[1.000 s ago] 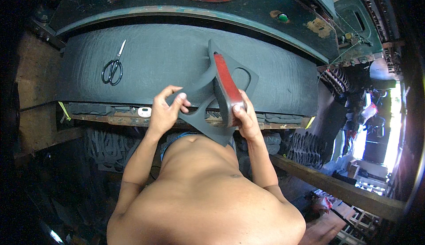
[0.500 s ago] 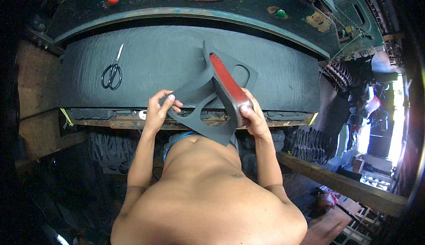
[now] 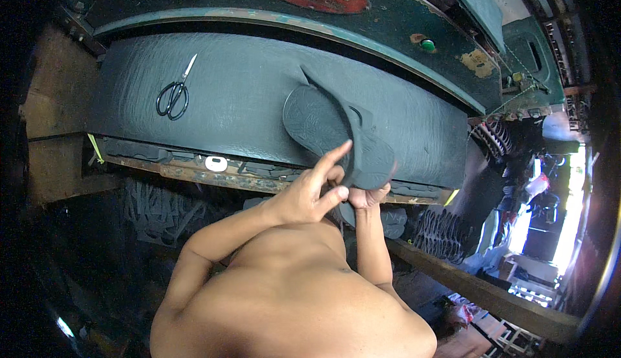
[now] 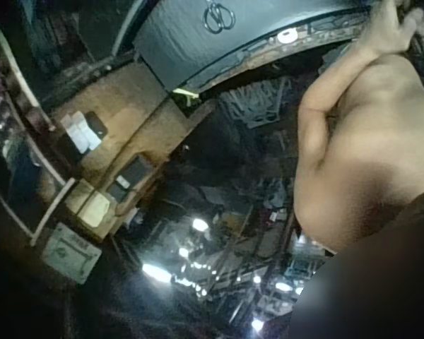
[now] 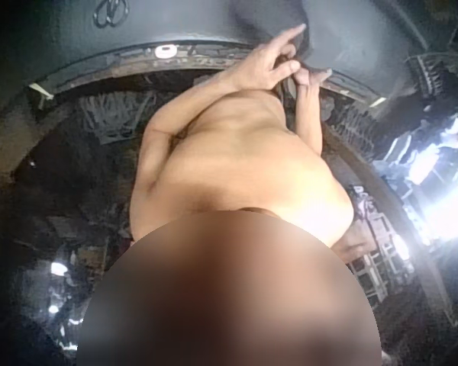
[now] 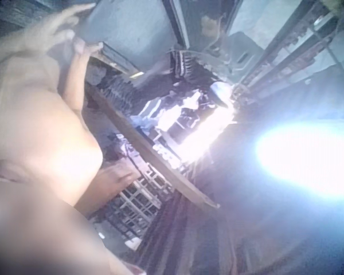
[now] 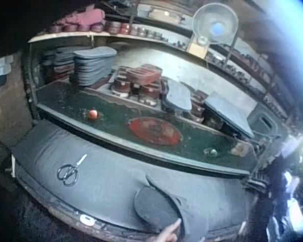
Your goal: The person repeatedly places a red sandal template on a gray rubber sheet, cuts around the template with scissors, and stacks the cut pieces. The person also handles a stack of gray rubber sheets and places them on the machine.
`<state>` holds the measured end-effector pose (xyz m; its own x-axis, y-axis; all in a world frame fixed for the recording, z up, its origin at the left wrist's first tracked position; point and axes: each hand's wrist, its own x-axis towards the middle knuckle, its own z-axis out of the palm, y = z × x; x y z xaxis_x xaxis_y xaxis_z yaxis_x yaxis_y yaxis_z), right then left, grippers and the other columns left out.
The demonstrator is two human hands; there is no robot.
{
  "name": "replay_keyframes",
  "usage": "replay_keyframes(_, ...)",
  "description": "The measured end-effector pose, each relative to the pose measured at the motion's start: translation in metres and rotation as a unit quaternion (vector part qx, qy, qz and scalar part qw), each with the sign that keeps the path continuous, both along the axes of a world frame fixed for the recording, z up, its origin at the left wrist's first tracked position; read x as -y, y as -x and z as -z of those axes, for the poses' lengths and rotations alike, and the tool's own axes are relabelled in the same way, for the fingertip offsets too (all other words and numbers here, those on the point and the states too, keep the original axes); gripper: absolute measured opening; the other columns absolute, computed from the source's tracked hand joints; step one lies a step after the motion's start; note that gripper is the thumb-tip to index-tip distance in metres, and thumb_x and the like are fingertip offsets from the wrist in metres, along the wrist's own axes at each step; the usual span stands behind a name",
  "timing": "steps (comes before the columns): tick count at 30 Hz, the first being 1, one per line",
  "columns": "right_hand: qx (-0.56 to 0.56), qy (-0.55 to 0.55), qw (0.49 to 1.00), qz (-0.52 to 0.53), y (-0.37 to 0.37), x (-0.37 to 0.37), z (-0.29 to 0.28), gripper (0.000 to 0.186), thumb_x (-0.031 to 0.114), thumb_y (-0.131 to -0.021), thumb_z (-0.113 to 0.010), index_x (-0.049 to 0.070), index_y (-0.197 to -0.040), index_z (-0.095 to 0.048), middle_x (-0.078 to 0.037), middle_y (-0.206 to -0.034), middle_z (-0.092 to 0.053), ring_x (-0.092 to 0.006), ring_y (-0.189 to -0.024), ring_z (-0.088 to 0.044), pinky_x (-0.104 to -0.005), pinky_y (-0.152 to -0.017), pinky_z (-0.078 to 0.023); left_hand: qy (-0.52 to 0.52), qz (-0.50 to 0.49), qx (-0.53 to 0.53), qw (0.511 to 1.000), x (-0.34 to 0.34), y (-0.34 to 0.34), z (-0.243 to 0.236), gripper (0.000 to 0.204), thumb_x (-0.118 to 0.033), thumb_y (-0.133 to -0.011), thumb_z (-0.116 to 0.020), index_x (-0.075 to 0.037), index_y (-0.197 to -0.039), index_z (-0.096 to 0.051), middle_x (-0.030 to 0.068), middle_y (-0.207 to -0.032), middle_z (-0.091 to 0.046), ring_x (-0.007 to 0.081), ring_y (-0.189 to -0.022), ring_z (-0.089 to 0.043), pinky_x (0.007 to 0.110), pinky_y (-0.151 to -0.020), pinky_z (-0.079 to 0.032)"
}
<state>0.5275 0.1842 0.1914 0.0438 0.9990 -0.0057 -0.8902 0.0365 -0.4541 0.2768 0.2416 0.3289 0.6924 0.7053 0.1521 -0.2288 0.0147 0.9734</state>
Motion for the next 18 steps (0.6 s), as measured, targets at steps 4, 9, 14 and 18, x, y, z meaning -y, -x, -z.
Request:
replay_keyframes(4, 0.025, 0.136, 0.990, -0.029, 0.014, -0.005, -0.023, 0.096, 0.041, -0.062, -0.097, 0.011, -0.142, -0.053, -0.011, -0.138, -0.061, -0.0309, -0.128, -0.058, -0.0511, -0.110, -0.051, 0.079, 0.005, -0.009, 0.997, -0.002, 0.008, 0.016, 0.067, -0.012, -0.103, -0.055, -0.002, -0.160, -0.021, 0.0100, -0.103, -0.058, 0.0160, -0.098, -0.058, 0.034, -0.095, -0.048)
replay_keyframes(9, 0.287, 0.064, 0.952, -0.078, 0.056, -0.023, -0.061, 0.067, 0.020, -0.078, -0.087, 0.004, -0.137, -0.057, -0.012, -0.137, -0.063, -0.0302, -0.124, -0.062, -0.0468, -0.102, -0.055, 0.034, -0.112, -0.017, 0.993, 0.008, 0.046, 0.013, 0.061, -0.020, -0.106, -0.054, 0.000, -0.157, -0.028, 0.0141, -0.134, -0.054, 0.0161, -0.113, -0.056, 0.035, -0.102, -0.046)
replay_keyframes(14, 0.414, 0.060, 0.896, -0.147, 0.100, -0.048, -0.106, 0.055, 0.005, -0.081, -0.080, -0.002, -0.132, -0.058, -0.011, -0.122, -0.067, -0.0234, -0.108, -0.067, -0.0391, -0.093, -0.057, -0.004, -0.202, -0.092, 0.975, 0.022, 0.072, -0.013, 0.084, -0.025, -0.094, -0.075, 0.001, -0.157, -0.026, 0.0190, -0.135, -0.054, 0.0234, -0.116, -0.059, 0.039, -0.104, -0.046)
replay_keyframes(18, 0.483, 0.102, 0.851, -0.180, 0.146, -0.054, -0.119, 0.061, 0.017, -0.080, -0.087, 0.000, -0.129, -0.055, -0.003, -0.103, -0.060, -0.0133, -0.095, -0.058, -0.0326, -0.086, -0.052, -0.147, -0.376, -0.225, 0.887, 0.028, 0.085, -0.005, 0.059, -0.016, -0.080, -0.086, 0.002, -0.131, -0.060, 0.0219, -0.120, -0.066, 0.0293, -0.111, -0.066, 0.038, -0.099, -0.050)
